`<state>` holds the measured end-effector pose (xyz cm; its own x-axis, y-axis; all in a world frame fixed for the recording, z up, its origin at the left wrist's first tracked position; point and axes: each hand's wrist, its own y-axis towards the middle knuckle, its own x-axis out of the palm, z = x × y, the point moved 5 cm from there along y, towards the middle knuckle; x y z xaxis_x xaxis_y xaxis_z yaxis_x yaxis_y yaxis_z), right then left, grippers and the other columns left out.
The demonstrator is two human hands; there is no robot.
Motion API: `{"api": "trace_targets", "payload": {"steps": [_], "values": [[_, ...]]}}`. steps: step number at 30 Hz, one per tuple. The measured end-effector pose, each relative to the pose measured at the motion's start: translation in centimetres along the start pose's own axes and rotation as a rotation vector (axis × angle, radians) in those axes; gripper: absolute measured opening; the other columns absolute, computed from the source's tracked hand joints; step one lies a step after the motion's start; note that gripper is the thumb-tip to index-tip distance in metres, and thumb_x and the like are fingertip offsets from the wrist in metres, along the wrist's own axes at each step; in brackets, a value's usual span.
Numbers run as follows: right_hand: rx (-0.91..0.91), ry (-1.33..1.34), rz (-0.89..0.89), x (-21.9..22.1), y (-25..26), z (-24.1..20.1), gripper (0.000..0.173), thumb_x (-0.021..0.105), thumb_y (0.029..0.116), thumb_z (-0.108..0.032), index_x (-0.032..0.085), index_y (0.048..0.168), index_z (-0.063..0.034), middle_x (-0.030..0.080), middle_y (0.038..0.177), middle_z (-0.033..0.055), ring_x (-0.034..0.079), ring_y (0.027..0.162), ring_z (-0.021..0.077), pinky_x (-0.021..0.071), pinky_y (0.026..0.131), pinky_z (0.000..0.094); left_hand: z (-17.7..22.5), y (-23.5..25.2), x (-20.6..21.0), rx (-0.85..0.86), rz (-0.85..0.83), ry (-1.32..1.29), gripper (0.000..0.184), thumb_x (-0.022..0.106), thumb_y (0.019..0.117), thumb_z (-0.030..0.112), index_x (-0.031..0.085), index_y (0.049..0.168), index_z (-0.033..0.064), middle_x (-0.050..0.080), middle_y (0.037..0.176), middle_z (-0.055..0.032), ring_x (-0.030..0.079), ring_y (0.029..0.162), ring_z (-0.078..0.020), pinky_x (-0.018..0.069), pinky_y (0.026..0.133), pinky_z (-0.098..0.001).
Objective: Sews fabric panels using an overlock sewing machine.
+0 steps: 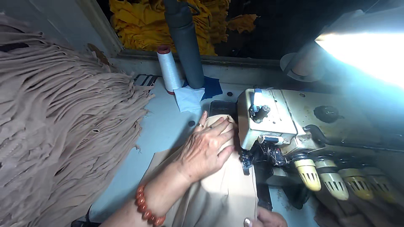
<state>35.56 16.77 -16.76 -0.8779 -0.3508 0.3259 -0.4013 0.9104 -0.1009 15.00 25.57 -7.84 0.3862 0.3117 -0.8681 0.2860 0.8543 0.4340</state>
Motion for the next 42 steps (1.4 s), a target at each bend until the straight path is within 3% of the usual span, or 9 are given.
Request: {"api": "trace_targets", "payload": {"steps": [11,16,19,23,26,29,35,38,42], "values": [[-0.023,-0.081,-0.099,-0.2,-1.5,1.1,0.032,0.055,0.1044,-0.026,0.071,0.077,-0.0230,0.068,0.073,-0.0147,0.063,0.072,-0.0068,0.0531,0.068,0.0161,-3.4,3.9,0.3,-0.126,0.057,0.009,0.037,0.049,0.1057,0.023,0.071,0.129,0.0032,0.065,0.138,-0.0182,0.055,0.137,-0.0373,0.0218,0.121,-0.0668],[-0.006,-0.447,-0.202,-0.7,-6.6,6.1,0.054,0.043,0.1089,-0.035,0.054,0.064,-0.0072,0.050,0.059,-0.0083,0.050,0.061,-0.0087,0.0412,0.059,0.0136,3.5,-5.2,-2.8,-0.044,0.287,-0.039,0.025,0.057,0.1004,0.016,0.075,0.113,0.0033,0.073,0.110,-0.0138,0.068,0.102,-0.0271,0.0508,0.090,-0.0464],[0.242,-0.122,-0.112,-0.3,-8.5,7.5,0.052,0.040,0.1072,-0.048,0.069,0.098,-0.0063,0.072,0.090,-0.0036,0.069,0.089,0.0030,0.0584,0.083,0.0263,9.2,-14.1,0.0,-0.038,0.173,-0.272,0.026,0.063,0.0966,0.030,0.075,0.090,0.0082,0.071,0.078,-0.0031,0.066,0.069,-0.0138,0.0542,0.062,-0.0321],[0.510,0.375,-0.108,1.8,-9.6,7.3,0.079,0.036,0.1013,-0.066,0.048,0.141,0.0015,0.065,0.133,0.0122,0.064,0.123,0.0218,0.0510,0.108,0.0420,11.3,-20.9,5.7,-0.231,-0.140,-0.358,0.030,0.071,0.0881,0.037,0.070,0.085,0.0070,0.069,0.073,-0.0058,0.069,0.062,-0.0188,0.0570,0.053,-0.0385],[0.513,0.290,-0.120,1.9,-9.9,7.0,0.065,0.022,0.1091,-0.048,0.052,0.137,0.0034,0.066,0.130,0.0133,0.064,0.122,0.0218,0.0504,0.109,0.0413,11.0,-21.9,6.1,-0.327,-0.187,-0.467,0.022,0.063,0.0931,0.021,0.067,0.077,0.0053,0.065,0.069,-0.0073,0.066,0.063,-0.0184,0.0544,0.057,-0.0354],[0.384,-0.204,-0.068,1.0,-9.6,7.6,0.021,0.051,0.1001,-0.009,0.070,0.097,-0.0017,0.073,0.085,0.0009,0.072,0.079,0.0076,0.0612,0.077,0.0286,10.6,-22.4,5.8,-0.401,-0.218,-0.614,0.021,0.062,0.0916,0.020,0.067,0.080,0.0039,0.065,0.071,-0.0080,0.064,0.066,-0.0168,0.0529,0.061,-0.0329],[0.309,-0.815,-0.258,1.9,-9.1,8.8,0.022,0.064,0.0905,-0.020,0.071,0.084,0.0005,0.068,0.078,0.0101,0.066,0.075,0.0169,0.0529,0.073,0.0373,11.4,-23.0,6.9,-0.646,-0.688,-0.520,0.036,0.060,0.0975,0.035,0.068,0.095,0.0002,0.067,0.083,-0.0158,0.067,0.082,-0.0310,0.0519,0.077,-0.0491],[0.435,-0.665,-0.247,1.9,-8.8,9.6,0.019,0.065,0.0934,-0.017,0.071,0.095,0.0008,0.071,0.086,0.0085,0.069,0.080,0.0149,0.0558,0.079,0.0358,10.8,-24.0,7.3,-0.803,-0.660,-0.594,0.031,0.060,0.0996,0.028,0.071,0.095,-0.0011,0.068,0.086,-0.0153,0.066,0.083,-0.0266,0.0513,0.080,-0.0447],[0.656,0.168,0.033,2.9,-9.5,8.9,0.013,0.063,0.0904,0.012,0.066,0.101,0.0056,0.075,0.092,0.0130,0.074,0.081,0.0197,0.0634,0.080,0.0359,8.9,-25.5,5.7,-1.343,-0.059,-1.045,0.016,0.054,0.1027,0.005,0.064,0.105,-0.0070,0.067,0.083,-0.0085,0.065,0.067,-0.0119,0.0561,0.063,-0.0278]]}}
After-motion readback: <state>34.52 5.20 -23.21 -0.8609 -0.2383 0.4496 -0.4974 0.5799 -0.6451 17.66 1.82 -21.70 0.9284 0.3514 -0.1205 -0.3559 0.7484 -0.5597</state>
